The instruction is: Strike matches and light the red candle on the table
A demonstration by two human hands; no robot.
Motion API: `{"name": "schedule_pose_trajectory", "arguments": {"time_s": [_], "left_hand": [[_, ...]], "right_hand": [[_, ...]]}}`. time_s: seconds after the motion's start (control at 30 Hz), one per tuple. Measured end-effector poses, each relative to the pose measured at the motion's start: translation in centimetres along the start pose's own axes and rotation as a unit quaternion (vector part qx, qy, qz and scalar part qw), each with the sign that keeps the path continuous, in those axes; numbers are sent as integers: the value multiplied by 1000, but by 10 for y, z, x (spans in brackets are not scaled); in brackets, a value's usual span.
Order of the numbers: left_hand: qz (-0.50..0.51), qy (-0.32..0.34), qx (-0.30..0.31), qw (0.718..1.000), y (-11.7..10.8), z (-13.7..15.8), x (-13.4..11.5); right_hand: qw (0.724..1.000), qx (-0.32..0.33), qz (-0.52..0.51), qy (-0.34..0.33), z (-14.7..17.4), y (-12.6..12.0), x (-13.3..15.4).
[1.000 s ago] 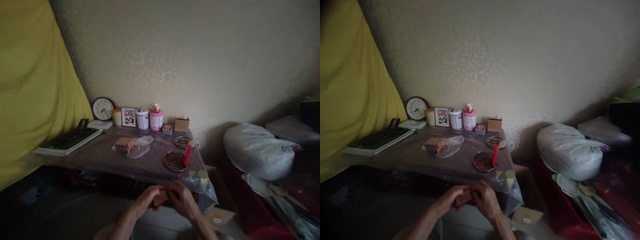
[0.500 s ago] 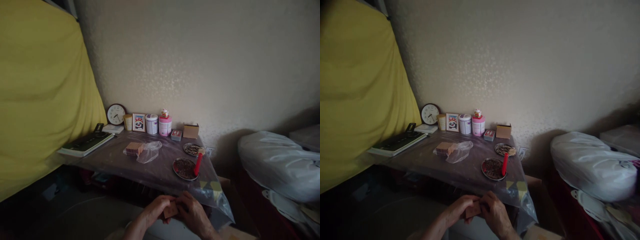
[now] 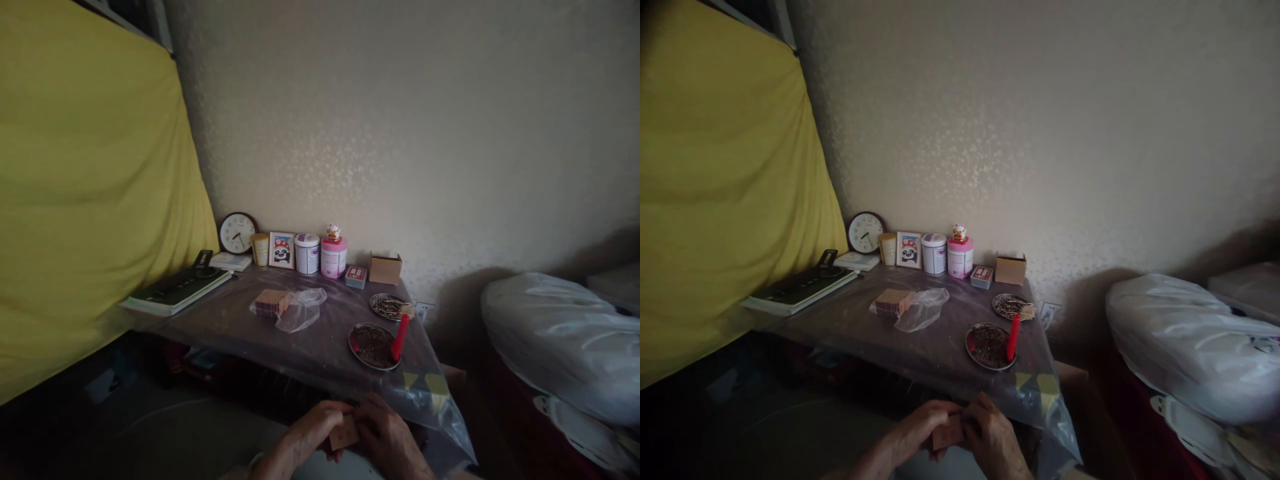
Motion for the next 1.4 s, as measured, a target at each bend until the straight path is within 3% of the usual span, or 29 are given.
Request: {"name": "schedule_pose_trajectory", "arguments": {"time_s": [0.93, 1.4], "left_hand": [[-20, -6, 0, 1000, 0, -1, 2], [-58, -3, -33, 998, -5, -3, 8]], "right_hand": [[999, 14, 23, -17, -1, 11, -7], [998, -23, 56, -27, 0, 8, -1]]}}
Point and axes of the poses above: each hand's wrist, its own z-axis away from the middle knuckle, its own y-axis out of the palm, x = y × z, the point moved 4 cm from there along -z, towards the middle knuckle, and after that the axes turned 8 degrees about z, right-handed, at the moved point
